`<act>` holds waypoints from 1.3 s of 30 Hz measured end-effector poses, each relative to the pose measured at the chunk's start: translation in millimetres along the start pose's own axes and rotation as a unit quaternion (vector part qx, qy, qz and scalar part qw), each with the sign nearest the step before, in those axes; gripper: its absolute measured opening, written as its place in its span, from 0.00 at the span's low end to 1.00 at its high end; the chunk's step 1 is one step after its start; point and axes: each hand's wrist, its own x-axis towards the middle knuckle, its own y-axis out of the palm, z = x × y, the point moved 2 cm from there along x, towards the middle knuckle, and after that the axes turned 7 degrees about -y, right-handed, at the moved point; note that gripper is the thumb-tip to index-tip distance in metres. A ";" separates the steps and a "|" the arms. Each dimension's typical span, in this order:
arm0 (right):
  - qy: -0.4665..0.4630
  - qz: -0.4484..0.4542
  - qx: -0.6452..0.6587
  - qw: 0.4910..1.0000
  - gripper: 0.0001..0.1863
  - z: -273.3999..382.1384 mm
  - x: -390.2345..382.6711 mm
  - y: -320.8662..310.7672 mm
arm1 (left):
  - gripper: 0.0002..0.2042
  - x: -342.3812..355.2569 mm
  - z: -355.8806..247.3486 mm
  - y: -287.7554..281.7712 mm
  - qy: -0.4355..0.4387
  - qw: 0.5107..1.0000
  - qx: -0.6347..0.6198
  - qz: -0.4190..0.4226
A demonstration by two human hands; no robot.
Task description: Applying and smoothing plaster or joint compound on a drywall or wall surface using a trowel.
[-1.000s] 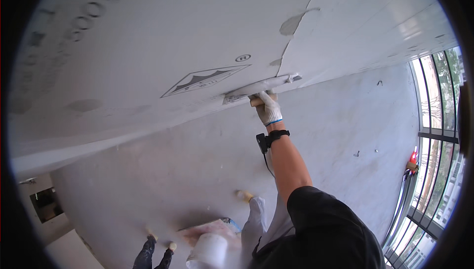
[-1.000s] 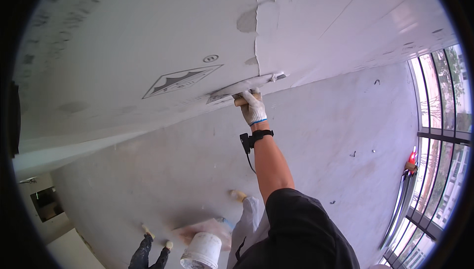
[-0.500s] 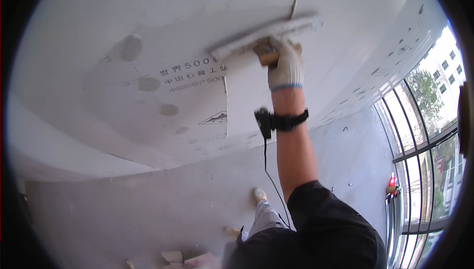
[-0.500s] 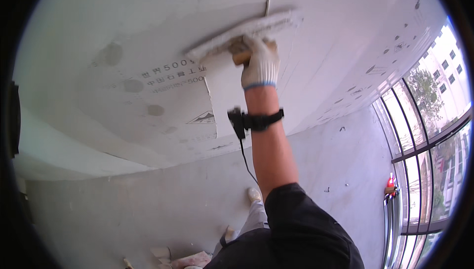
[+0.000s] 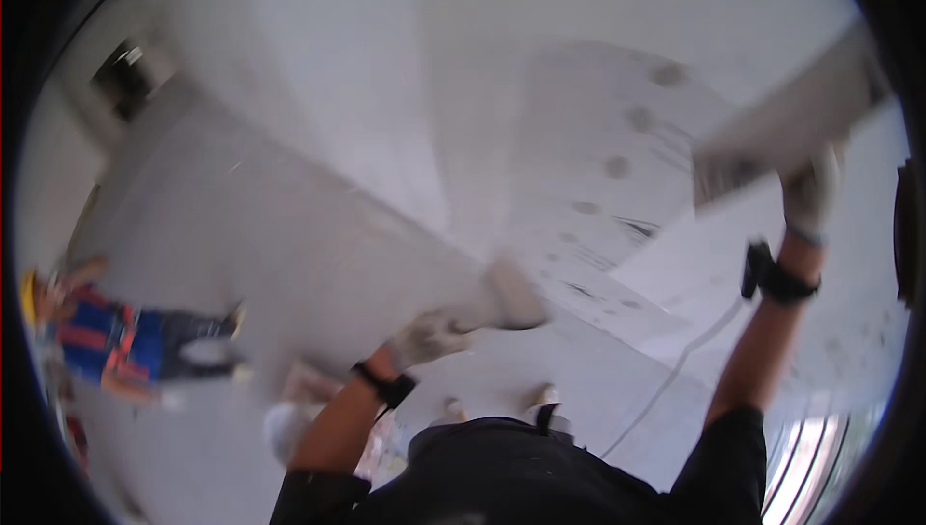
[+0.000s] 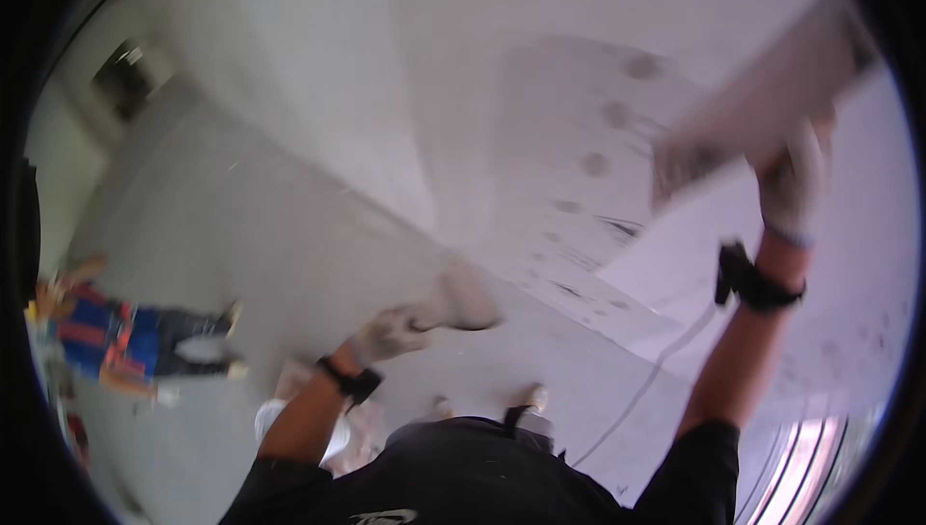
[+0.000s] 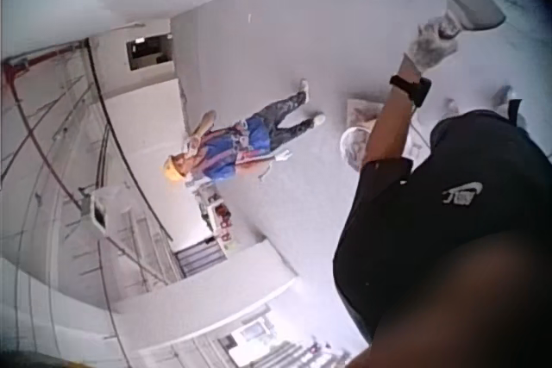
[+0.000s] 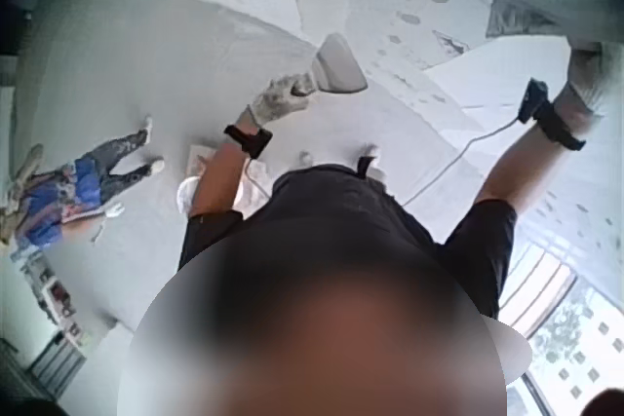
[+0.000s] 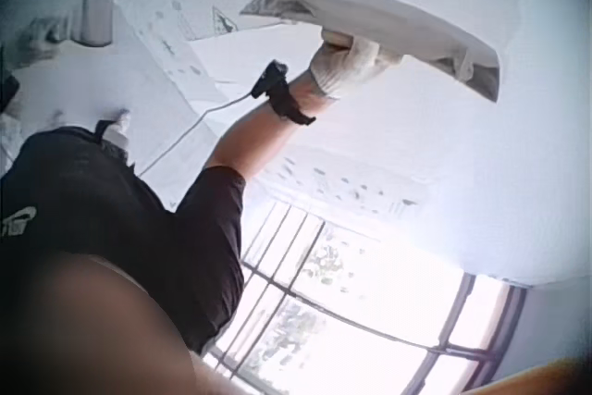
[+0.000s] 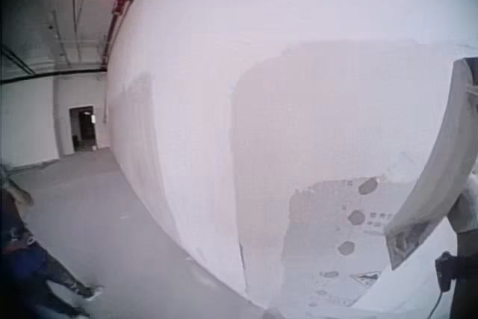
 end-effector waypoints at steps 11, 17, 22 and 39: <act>0.169 0.354 0.018 0.920 0.11 0.6 -111.8 227.0 | 0.11 -27.7 -56.5 -16.0 0.044 0.997 -0.021 -0.061; 0.201 0.423 -0.060 0.881 0.08 -85.8 -147.2 158.5 | 0.11 -31.6 -65.5 -29.4 0.106 0.975 0.075 -0.180; 0.368 0.362 -0.107 0.850 0.09 -150.7 -202.8 131.1 | 0.13 -17.4 -65.1 -21.1 0.228 0.871 0.270 -0.341; 0.381 0.014 0.566 0.731 0.30 -229.7 -264.9 196.9 | 0.13 82.7 -70.4 10.8 0.124 0.878 0.246 -0.392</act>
